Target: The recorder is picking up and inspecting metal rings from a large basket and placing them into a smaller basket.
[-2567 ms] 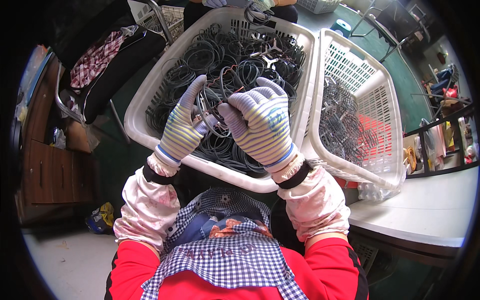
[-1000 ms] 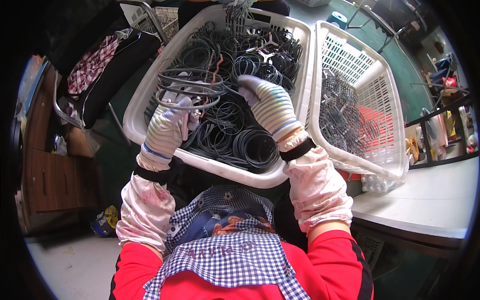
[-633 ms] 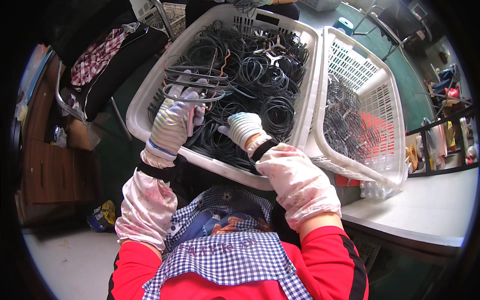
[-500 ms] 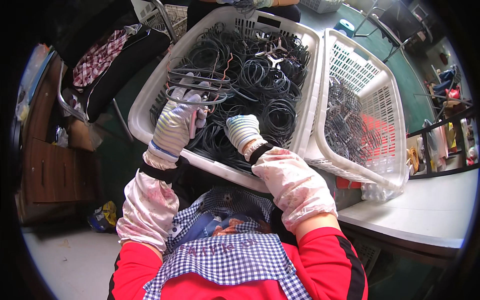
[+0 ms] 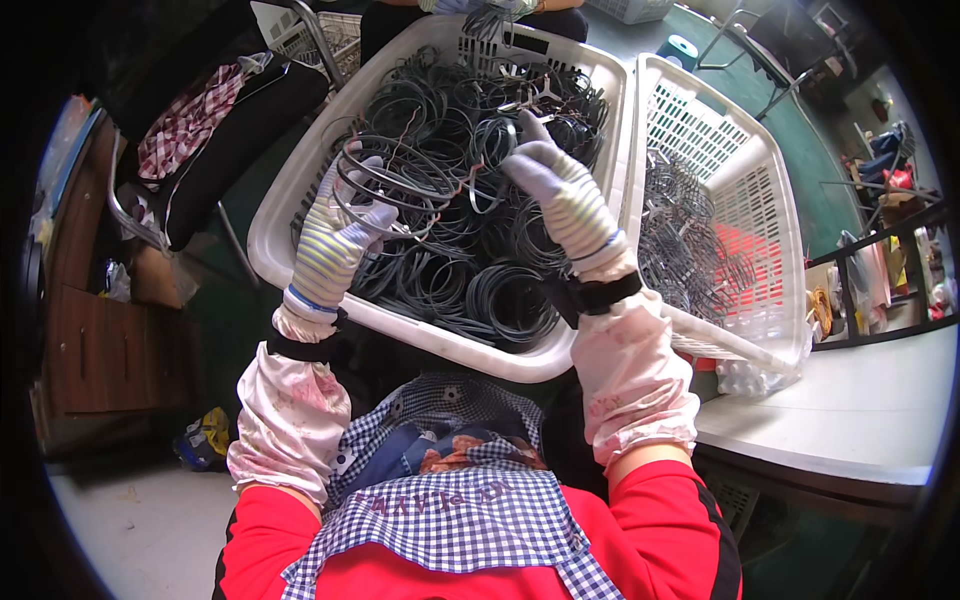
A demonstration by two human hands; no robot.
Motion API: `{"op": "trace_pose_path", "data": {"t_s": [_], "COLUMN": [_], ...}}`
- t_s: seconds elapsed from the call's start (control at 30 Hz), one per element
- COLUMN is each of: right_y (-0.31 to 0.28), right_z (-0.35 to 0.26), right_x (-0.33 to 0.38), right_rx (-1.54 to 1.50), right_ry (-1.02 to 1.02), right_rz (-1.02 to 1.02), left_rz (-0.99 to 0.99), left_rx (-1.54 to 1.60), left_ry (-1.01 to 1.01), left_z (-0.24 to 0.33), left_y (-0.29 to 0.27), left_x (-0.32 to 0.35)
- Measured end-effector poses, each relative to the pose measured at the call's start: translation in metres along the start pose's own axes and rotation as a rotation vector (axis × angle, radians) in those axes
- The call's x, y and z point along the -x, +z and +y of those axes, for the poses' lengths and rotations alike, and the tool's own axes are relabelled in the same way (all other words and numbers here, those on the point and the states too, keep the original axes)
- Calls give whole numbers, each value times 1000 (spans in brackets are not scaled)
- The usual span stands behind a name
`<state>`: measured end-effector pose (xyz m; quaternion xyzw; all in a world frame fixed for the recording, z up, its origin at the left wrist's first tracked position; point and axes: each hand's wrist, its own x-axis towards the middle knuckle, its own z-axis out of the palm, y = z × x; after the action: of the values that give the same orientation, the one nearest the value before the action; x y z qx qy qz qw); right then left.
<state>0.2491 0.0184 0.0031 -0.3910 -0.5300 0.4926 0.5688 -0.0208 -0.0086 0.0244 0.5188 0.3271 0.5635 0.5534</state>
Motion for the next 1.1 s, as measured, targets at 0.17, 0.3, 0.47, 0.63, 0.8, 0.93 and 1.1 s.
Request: {"op": "trace_pose_path", "data": {"t_s": [0.17, 0.3, 0.47, 0.63, 0.8, 0.93, 1.1], "right_y": [-5, -4, 10, 20, 6, 7, 17], "right_z": [-24, -21, -28, -35, -28, -23, -26], "right_x": [10, 9, 15, 22, 13, 10, 16], "right_rx": [-544, -575, -591, -574, -657, -659, -602], "right_ry": [81, 92, 137, 162, 94, 155, 218], "right_rz": [-147, -187, -214, -215, -177, -131, -131], "left_rz": [-155, -326, -327, -396, -318, -331, -361], "left_rx": [-355, -282, -355, -352, -117, -184, -480], "left_ry": [77, 37, 132, 84, 74, 110, 232], "left_z": [-16, -17, -18, -17, -15, -15, -16], "left_y": [-8, -2, 3, -1, 7, 4, 4], "left_x": [2, 6, 8, 5, 9, 8, 6]}}
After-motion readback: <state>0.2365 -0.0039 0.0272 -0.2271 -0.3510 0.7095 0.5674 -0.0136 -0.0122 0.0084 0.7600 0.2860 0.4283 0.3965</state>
